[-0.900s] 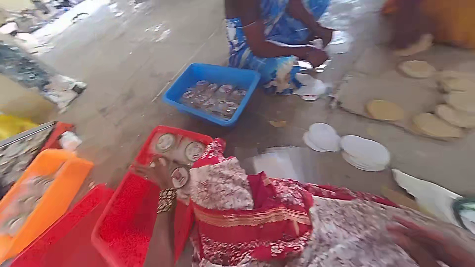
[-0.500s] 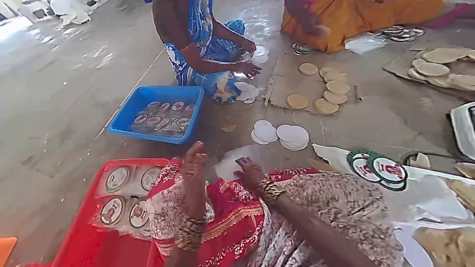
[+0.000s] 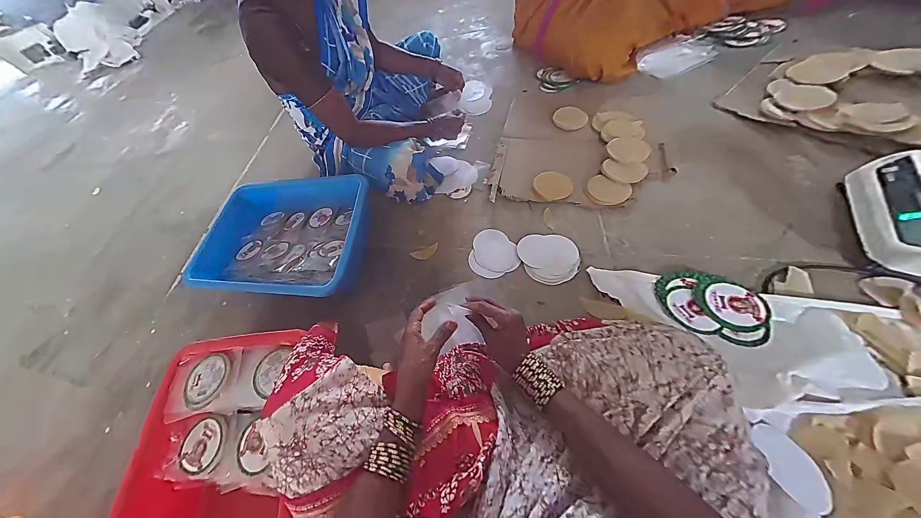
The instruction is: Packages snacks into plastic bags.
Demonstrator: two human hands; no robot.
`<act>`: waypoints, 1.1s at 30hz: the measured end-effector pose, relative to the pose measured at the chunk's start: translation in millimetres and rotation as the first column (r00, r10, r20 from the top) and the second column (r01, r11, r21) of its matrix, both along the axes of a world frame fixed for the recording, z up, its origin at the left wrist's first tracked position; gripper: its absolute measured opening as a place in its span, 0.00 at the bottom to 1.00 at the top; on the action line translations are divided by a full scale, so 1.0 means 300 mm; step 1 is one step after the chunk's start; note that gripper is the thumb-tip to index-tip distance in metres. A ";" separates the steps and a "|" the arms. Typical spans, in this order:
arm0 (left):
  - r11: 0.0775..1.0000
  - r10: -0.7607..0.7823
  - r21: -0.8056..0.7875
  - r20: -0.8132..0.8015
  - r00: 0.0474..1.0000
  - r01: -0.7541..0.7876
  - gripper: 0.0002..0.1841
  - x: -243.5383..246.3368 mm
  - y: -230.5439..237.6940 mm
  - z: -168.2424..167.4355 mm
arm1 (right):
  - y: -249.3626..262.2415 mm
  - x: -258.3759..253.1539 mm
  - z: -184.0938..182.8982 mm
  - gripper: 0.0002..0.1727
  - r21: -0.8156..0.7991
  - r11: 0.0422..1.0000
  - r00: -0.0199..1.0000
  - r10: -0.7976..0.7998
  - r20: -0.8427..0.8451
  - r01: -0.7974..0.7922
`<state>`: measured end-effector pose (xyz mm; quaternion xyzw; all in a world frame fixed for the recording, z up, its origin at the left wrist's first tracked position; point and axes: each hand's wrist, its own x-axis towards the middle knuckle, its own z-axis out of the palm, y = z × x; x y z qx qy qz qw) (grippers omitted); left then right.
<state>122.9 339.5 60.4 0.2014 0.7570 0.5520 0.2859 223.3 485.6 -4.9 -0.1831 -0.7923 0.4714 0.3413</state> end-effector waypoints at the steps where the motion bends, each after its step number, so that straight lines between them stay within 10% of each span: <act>1: 0.999 -0.032 -0.009 -0.015 0.999 0.032 0.31 0.010 0.007 -0.009 | -0.003 0.017 -0.001 0.11 0.019 1.000 0.999 -0.009 -0.036 0.010; 11: 0.950 -0.104 0.264 -0.242 0.965 0.168 0.06 0.031 0.017 -0.048 | 0.003 0.083 -0.009 0.15 0.389 0.916 0.984 -0.037 -0.176 0.104; 18: 0.950 -0.202 0.208 -0.166 0.965 0.234 0.28 0.054 0.021 -0.013 | 0.008 0.103 0.020 0.13 0.349 0.932 0.974 -0.014 -0.228 0.095; 28: 0.931 -0.115 0.327 -0.161 0.980 0.163 0.04 0.055 0.014 -0.033 | -0.004 0.108 0.031 0.14 0.318 0.942 0.973 -0.033 -0.227 0.106; 33: 0.895 -0.090 0.414 -0.204 0.975 0.169 0.05 0.048 0.020 -0.032 | 0.012 0.115 0.041 0.46 0.059 0.994 0.981 0.098 -0.165 -0.089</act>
